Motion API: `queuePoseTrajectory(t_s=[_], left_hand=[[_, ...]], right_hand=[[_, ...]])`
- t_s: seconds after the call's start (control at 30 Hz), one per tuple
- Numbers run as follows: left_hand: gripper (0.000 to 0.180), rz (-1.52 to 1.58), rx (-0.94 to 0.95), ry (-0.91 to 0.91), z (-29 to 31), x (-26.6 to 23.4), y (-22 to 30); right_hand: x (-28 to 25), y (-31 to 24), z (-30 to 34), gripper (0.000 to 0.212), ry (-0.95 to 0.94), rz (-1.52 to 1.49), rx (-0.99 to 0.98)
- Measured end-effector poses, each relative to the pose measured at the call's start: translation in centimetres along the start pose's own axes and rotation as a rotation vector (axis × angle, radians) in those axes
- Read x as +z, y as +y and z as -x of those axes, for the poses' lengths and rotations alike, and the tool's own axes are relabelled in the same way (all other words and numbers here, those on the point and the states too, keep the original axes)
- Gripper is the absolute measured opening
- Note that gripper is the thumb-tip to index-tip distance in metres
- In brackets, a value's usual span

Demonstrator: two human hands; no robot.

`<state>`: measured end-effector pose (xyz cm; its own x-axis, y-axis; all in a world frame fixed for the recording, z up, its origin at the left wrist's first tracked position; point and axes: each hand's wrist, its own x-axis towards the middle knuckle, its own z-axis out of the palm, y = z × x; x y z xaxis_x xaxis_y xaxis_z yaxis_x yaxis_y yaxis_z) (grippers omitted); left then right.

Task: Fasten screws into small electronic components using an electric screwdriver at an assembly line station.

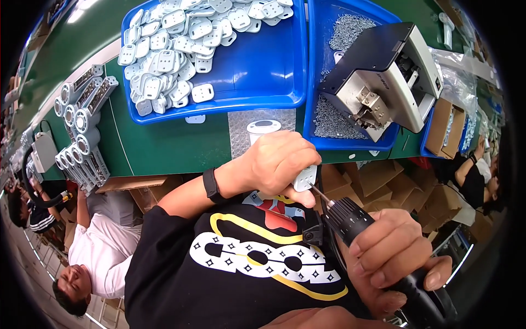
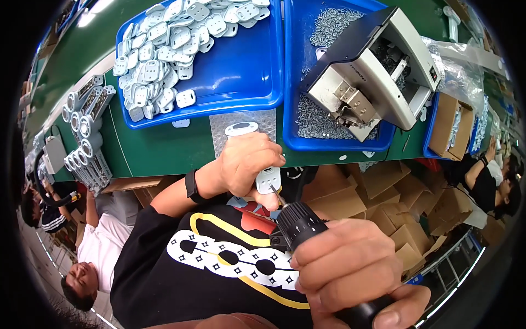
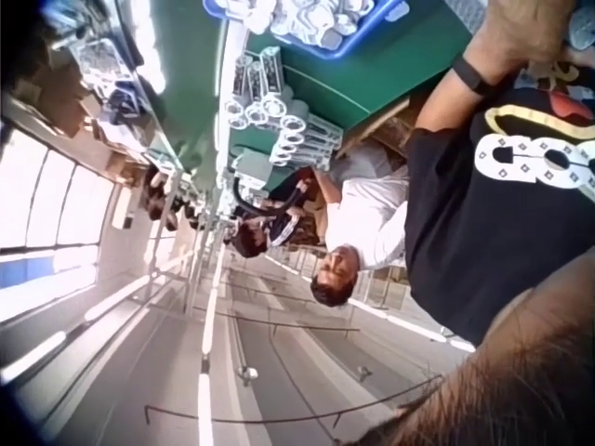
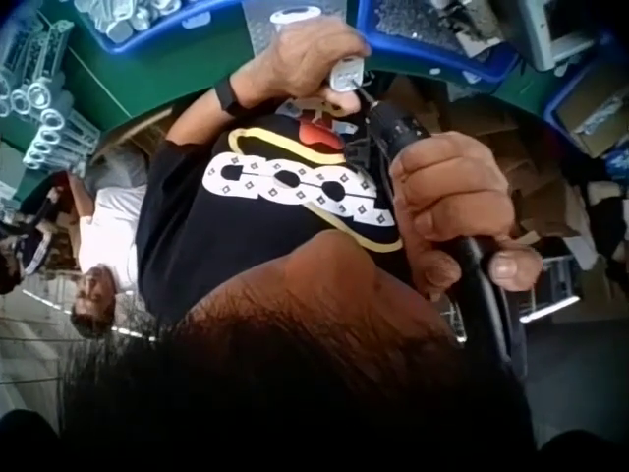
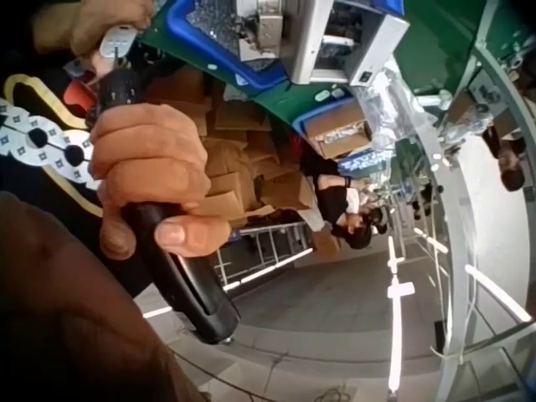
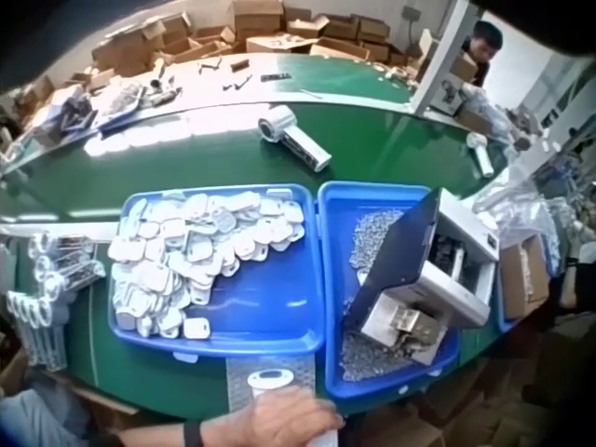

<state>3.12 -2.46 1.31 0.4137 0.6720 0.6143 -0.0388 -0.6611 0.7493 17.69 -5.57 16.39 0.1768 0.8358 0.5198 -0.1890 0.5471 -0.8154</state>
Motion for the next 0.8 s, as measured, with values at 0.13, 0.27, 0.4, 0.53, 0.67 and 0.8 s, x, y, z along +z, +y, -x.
queuePoseTrajectory(t_s=[0.13,0.27,0.4,0.53,0.67,0.8], left_hand=[[0.066,0.021,0.027,0.008,-0.3,0.2,-0.2],[0.070,0.008,0.037,-0.014,-0.3,0.2,-0.1],[0.064,0.018,-0.004,-0.031,-0.3,0.2,0.0],[0.065,-0.021,-0.005,-0.006,0.1,0.2,-0.4],[0.069,0.024,0.044,-0.005,-0.4,0.7,0.0],[0.070,-0.003,0.051,0.007,-0.3,0.7,0.0]], right_hand=[[0.4,0.8,0.1,0.039,0.011,0.029,0.034],[0.1,1.2,0.2,0.038,-0.032,-0.006,0.015],[0.1,1.1,0.5,0.034,-0.033,0.010,-0.001],[-0.8,1.4,-0.2,0.032,0.069,0.049,-0.005],[-4.2,6.6,-3.7,0.028,0.346,0.377,-0.179],[-4.8,8.2,-3.0,0.024,0.294,0.438,-0.066]])
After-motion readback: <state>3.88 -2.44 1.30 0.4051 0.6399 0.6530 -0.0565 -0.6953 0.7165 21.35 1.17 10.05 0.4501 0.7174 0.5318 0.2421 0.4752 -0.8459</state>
